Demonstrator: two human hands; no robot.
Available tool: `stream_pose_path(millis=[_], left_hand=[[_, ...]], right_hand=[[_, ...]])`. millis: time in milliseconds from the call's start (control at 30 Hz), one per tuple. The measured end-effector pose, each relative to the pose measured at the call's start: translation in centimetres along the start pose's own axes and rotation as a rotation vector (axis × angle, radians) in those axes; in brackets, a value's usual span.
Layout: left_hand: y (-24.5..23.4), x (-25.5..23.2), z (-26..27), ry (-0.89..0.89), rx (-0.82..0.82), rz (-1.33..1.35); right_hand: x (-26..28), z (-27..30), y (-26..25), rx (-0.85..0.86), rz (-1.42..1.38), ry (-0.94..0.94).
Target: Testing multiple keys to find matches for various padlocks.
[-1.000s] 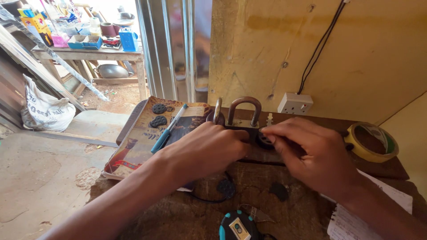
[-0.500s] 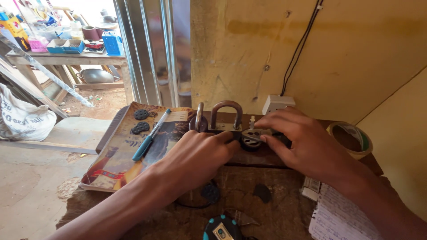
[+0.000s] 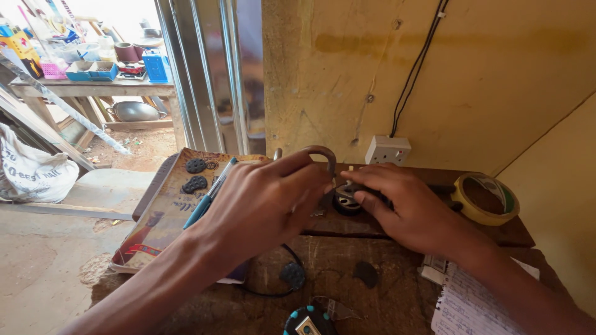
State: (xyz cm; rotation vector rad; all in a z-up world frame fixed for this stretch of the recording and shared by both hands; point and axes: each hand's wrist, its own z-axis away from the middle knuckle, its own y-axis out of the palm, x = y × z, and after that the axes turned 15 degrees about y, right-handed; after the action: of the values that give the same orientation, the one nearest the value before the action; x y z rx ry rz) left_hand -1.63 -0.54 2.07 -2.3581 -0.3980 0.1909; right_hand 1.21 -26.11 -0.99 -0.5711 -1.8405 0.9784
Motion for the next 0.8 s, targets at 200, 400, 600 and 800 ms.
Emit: stream_pose_path(millis=[200, 400, 600, 800], left_hand=[[-0.1, 0.3, 0.2, 0.038, -0.045, -0.006], [0.2, 0.4, 0.1, -0.014, 0.008, 0.006], [0.3, 0.4, 0.2, 0.017, -0.007, 0.000], [0.3, 0.1, 0.2, 0.026, 0.005, -0.019]], right_hand=[[-0.2, -0.2, -0.3, -0.014, -0.099, 0.161], [-0.6, -0.2, 0.2, -0.033, -0.182, 0.260], [-0.4, -0.2, 0.3, -0.065, -0.234, 0.252], [-1.1, -0.1, 0.5, -0.169, -0.249, 0.315]])
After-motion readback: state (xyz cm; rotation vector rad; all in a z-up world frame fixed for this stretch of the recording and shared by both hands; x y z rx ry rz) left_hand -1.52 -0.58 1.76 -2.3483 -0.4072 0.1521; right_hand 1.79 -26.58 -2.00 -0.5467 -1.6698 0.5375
